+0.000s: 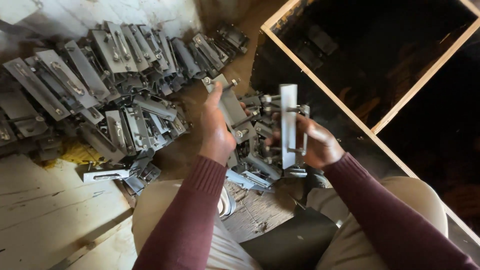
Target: The person picks up pairs of metal brackets from a pile on the floor, fits them together, and places the organized pairs into a wooden crate.
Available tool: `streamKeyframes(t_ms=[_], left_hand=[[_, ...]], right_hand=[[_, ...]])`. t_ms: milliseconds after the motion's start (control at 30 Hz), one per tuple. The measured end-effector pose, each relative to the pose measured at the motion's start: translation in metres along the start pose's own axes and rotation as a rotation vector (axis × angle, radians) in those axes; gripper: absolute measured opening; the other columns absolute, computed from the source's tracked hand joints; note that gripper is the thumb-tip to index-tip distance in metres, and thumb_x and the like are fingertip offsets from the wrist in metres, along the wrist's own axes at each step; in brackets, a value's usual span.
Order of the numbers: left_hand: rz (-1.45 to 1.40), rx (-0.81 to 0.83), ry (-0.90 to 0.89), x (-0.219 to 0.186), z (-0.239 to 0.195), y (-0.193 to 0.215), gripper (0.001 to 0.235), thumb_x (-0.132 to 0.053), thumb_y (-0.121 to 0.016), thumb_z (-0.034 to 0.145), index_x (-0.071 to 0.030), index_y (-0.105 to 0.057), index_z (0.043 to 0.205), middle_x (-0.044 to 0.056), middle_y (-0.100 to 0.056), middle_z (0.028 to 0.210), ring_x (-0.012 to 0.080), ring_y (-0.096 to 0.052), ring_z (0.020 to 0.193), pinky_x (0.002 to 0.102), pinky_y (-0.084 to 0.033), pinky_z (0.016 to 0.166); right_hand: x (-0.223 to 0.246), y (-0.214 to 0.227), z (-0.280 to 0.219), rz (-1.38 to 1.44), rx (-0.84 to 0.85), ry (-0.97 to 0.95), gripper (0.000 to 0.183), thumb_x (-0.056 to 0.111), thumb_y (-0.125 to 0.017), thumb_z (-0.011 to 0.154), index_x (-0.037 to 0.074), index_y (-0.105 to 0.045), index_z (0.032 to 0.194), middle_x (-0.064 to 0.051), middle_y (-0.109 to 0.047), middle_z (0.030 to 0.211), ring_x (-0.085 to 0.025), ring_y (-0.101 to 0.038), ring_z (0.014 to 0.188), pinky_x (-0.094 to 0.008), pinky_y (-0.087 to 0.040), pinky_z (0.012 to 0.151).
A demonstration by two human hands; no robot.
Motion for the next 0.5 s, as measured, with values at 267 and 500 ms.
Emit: streamKeyframes(t_ms=[267, 500], left_hand=[[0.018, -0.001, 0.008, 0.009, -0.024, -0.02, 0.043, -0.041, -0.08, 0.081, -0.005, -0.067, 0.102, 0.023, -0.072, 0.084, 0.0338, -0.074, 0.071, 0.048, -0.066, 0.059], [0.071, -0.021, 0.048, 0.02, -0.031, -0.026, 0.042, -0.041, -0.08, 0.081, -0.007, -0.065, 0.102, 0.02, -0.071, 0.084, 0.032, -0.073, 0.07, 0.048, -0.066, 0.061]], right_hand=[[-0.037, 0.09, 0.012, 0.206, -0.078, -0.118, 0.077, 0.048, -0.073, 0.076, 0.0, -0.056, 0.135, -0.023, -0.073, 0.093, -0.041, -0.076, 0.077, -0.054, -0.065, 0.061], [0.002, 0.081, 0.015, 0.113, -0.289, -0.007, 0.047, 0.035, -0.076, 0.075, 0.008, -0.064, 0.11, -0.017, -0.074, 0.084, -0.032, -0.076, 0.069, -0.045, -0.065, 0.061]])
Point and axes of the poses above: each hand's wrist, its own z-axis towards the middle knuckle, its own y-axis out of the back of the hand, x = y × z, the point moved 9 cm from there along z, towards the middle knuckle
